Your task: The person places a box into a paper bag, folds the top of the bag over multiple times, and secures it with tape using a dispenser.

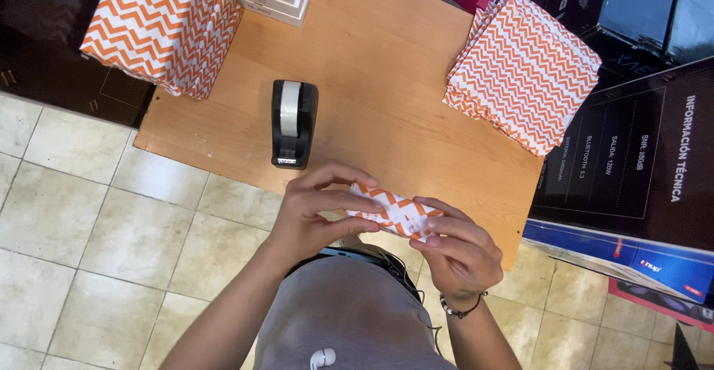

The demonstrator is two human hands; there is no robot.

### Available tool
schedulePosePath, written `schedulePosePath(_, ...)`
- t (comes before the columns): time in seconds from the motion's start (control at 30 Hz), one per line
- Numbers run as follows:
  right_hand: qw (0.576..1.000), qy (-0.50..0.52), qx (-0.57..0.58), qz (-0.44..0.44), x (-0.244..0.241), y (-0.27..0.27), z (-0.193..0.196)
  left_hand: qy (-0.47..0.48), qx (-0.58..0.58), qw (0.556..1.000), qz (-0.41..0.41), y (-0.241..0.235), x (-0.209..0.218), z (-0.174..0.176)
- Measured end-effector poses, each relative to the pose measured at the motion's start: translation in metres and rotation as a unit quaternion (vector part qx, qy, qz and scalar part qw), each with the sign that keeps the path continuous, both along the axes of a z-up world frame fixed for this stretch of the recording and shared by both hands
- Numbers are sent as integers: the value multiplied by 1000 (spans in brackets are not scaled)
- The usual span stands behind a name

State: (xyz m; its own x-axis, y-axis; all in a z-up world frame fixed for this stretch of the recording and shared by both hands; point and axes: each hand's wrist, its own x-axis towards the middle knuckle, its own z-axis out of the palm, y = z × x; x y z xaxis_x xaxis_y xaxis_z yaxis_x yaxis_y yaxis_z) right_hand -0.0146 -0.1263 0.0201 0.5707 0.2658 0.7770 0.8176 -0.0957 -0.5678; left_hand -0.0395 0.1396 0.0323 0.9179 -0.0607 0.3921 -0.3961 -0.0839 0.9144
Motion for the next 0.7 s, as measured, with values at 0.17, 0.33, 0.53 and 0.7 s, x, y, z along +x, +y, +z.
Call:
schedulePosePath(0.17, 995, 83, 0, -46, 6, -3, -13, 49, 28, 996, 71, 22, 5, -26)
schedulePosePath(0.33, 986, 147, 43, -61, 4, -19, -43, 219, 53, 904, 363, 59, 5, -91)
schedulePosePath(0.53, 984, 169, 43, -38, 1, -25, -59, 385, 177, 838, 343, 73, 4, -167)
schedulePosePath(0.7, 984, 168, 31, -47, 2, -25, -58, 387, 9, 853, 349, 67, 9, -165)
